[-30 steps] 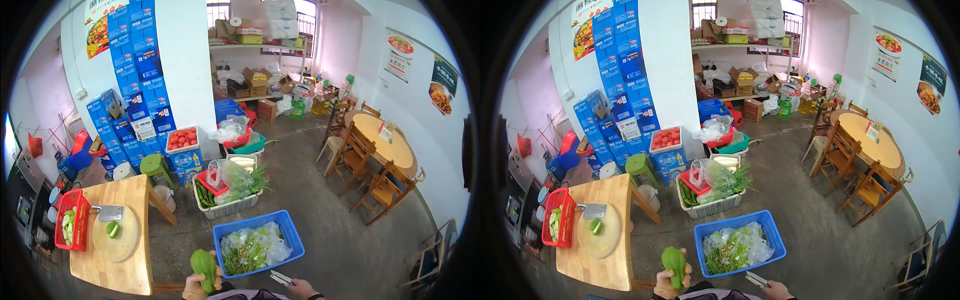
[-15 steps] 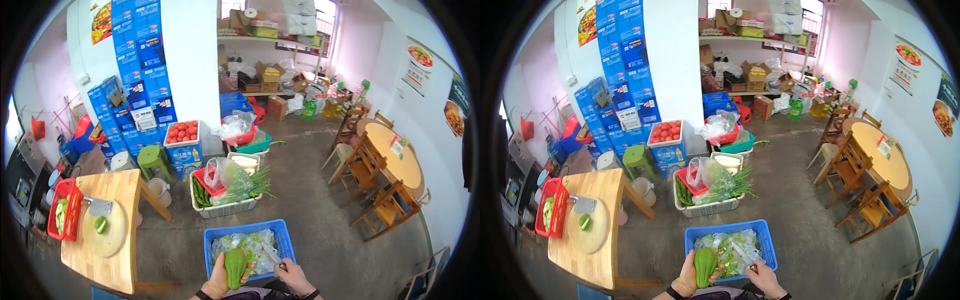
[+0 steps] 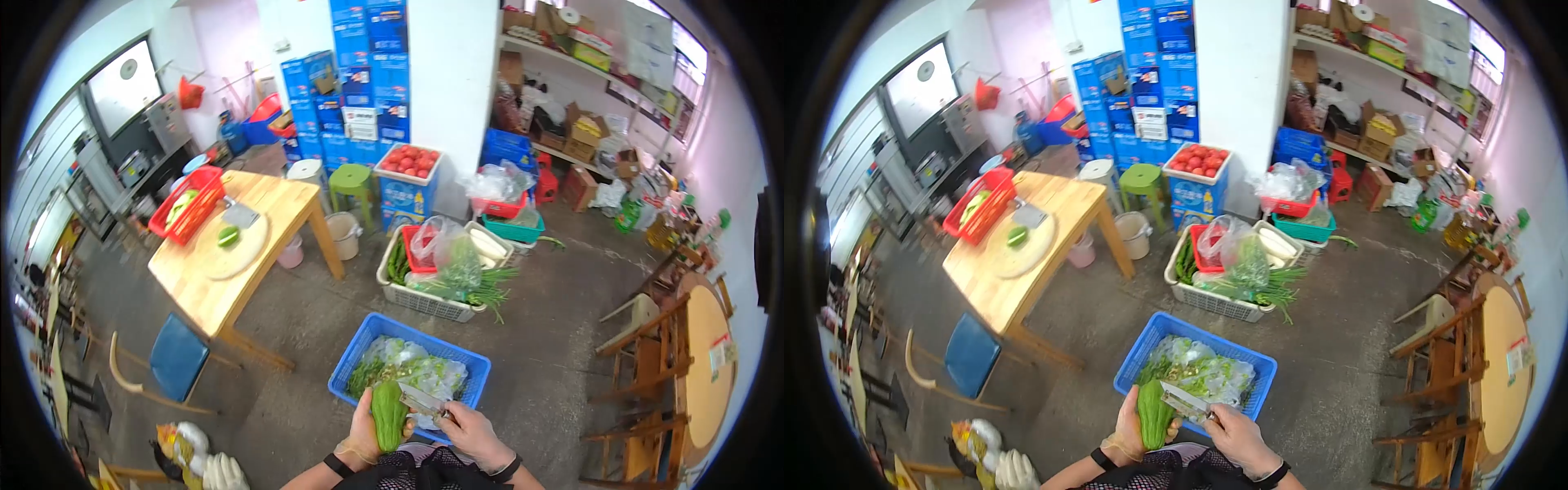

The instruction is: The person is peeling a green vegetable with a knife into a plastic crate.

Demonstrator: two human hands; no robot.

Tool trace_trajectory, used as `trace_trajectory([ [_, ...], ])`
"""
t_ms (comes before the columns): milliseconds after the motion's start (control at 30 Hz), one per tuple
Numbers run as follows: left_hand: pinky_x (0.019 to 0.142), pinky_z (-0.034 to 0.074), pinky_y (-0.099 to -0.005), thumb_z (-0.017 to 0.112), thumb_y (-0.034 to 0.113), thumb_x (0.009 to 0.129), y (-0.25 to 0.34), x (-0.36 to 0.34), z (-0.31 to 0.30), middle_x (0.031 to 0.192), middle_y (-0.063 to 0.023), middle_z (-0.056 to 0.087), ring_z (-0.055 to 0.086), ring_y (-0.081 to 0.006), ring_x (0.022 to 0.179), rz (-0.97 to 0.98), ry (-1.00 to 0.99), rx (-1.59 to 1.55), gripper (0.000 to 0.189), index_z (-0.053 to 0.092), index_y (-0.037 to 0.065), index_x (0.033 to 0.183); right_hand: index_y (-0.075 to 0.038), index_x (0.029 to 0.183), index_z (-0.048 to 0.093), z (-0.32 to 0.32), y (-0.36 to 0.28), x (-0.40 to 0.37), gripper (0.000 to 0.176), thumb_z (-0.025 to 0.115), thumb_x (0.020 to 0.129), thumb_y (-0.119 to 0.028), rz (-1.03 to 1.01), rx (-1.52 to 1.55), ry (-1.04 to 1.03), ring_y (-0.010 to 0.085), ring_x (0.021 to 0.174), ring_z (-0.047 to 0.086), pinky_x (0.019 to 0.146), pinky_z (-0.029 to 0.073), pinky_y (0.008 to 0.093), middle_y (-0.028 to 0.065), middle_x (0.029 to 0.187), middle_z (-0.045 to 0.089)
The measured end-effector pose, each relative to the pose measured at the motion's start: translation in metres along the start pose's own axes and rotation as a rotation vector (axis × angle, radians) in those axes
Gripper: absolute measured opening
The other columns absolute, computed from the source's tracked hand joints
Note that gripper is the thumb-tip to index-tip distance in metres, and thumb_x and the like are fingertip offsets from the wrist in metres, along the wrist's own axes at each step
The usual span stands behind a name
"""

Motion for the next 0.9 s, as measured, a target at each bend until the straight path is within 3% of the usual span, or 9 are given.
trace_trajectory([
  [100,0.063,0.047,-0.0415,0.023,0.066,0.095,-0.006,-0.008,-0.008,0.108,-0.0201,0.06,0.056,-0.0322,0.074,0.102,0.024,0.082,0.073,0.049,0.009,0.132,-0.004,0.096,0.055,0.004,-0.008,0.007,0.022,0.057,0.09,-0.025,-0.052,-0.008,-0.083,0.0332,0.073,0.059,0.063,0.046,0.0412,0.0138,0.081,0.057],
  [200,0.06,0.045,-0.0424,0.021,0.066,0.095,-0.007,-0.009,-0.027,0.105,-0.0191,0.06,0.055,-0.0315,0.07,0.072,0.029,0.158,0.073,0.05,0.008,0.129,-0.004,0.094,0.054,0.02,-0.011,0.009,0.023,0.056,0.091,-0.027,-0.092,-0.08,-0.158,0.0352,0.075,0.059,0.063,0.045,0.0432,0.0146,0.081,0.058],
  [267,0.055,0.044,-0.0388,0.023,0.063,0.095,-0.001,-0.013,-0.019,0.106,-0.0174,0.062,0.054,-0.0314,0.066,0.119,0.058,0.158,0.07,0.052,0.009,0.129,-0.004,0.093,0.054,0.026,-0.015,0.013,0.024,0.056,0.091,-0.027,-0.131,-0.142,-0.157,0.0359,0.075,0.06,0.062,0.045,0.044,0.0148,0.081,0.058],
  [467,0.055,0.044,-0.038,0.025,0.063,0.095,0.004,-0.013,-0.022,0.101,-0.0162,0.06,0.053,-0.0298,0.065,0.144,0.09,-0.016,0.066,0.053,0.01,0.124,-0.004,0.096,0.057,0.03,-0.024,0.015,0.025,0.056,0.091,-0.028,-0.06,-0.167,-0.088,0.0358,0.077,0.062,0.064,0.048,0.0442,0.0144,0.082,0.061],
  [633,0.056,0.043,-0.0371,0.032,0.062,0.095,0.007,-0.017,-0.033,0.098,-0.0159,0.06,0.052,-0.028,0.065,0.217,0.022,0.034,0.063,0.053,0.008,0.121,-0.005,0.101,0.059,0.037,-0.037,0.023,0.025,0.059,0.089,-0.028,-0.172,-0.198,-0.11,0.0339,0.074,0.064,0.062,0.05,0.0425,0.013,0.08,0.063],
  [767,0.059,0.045,-0.0362,0.032,0.06,0.095,0.006,-0.019,-0.02,0.096,-0.0141,0.058,0.054,-0.0255,0.069,0.311,0.081,0.004,0.062,0.054,0.007,0.119,-0.005,0.098,0.059,0.027,-0.038,0.035,0.025,0.062,0.087,-0.027,-0.243,-0.218,-0.159,0.0334,0.07,0.063,0.06,0.049,0.0418,0.0127,0.075,0.062],
  [833,0.061,0.048,-0.0344,0.048,0.049,0.095,0.0,-0.02,-0.015,0.089,-0.0098,0.058,0.057,-0.0207,0.071,0.346,0.16,0.133,0.05,0.051,0.006,0.121,-0.005,0.095,0.059,0.017,-0.03,0.04,0.023,0.063,0.086,-0.026,-0.206,-0.238,-0.133,0.0333,0.068,0.063,0.058,0.049,0.0412,0.0124,0.073,0.061],
  [867,0.061,0.048,-0.0344,0.048,0.049,0.095,-0.005,-0.021,-0.009,0.089,-0.0098,0.058,0.057,-0.0207,0.071,0.365,0.16,0.132,0.05,0.051,0.006,0.121,-0.005,0.095,0.059,0.011,-0.029,0.041,0.023,0.063,0.086,-0.026,-0.223,-0.237,-0.14,0.0333,0.068,0.063,0.058,0.049,0.0412,0.0124,0.073,0.061],
  [900,0.062,0.049,-0.0333,0.056,0.038,0.092,-0.008,-0.023,0.001,0.091,-0.0086,0.058,0.058,-0.0186,0.073,0.432,0.146,0.32,0.046,0.049,0.007,0.125,-0.004,0.094,0.059,0.004,-0.027,0.044,0.022,0.063,0.085,-0.024,-0.213,-0.217,-0.124,0.0329,0.068,0.063,0.057,0.048,0.0409,0.0126,0.073,0.061],
])
Point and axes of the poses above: each hand's wrist, its own x-axis towards the middle knuckle, its own z-axis out of the palm, y = z × x, the point moved 4 cm from there along x, towards the middle knuckle
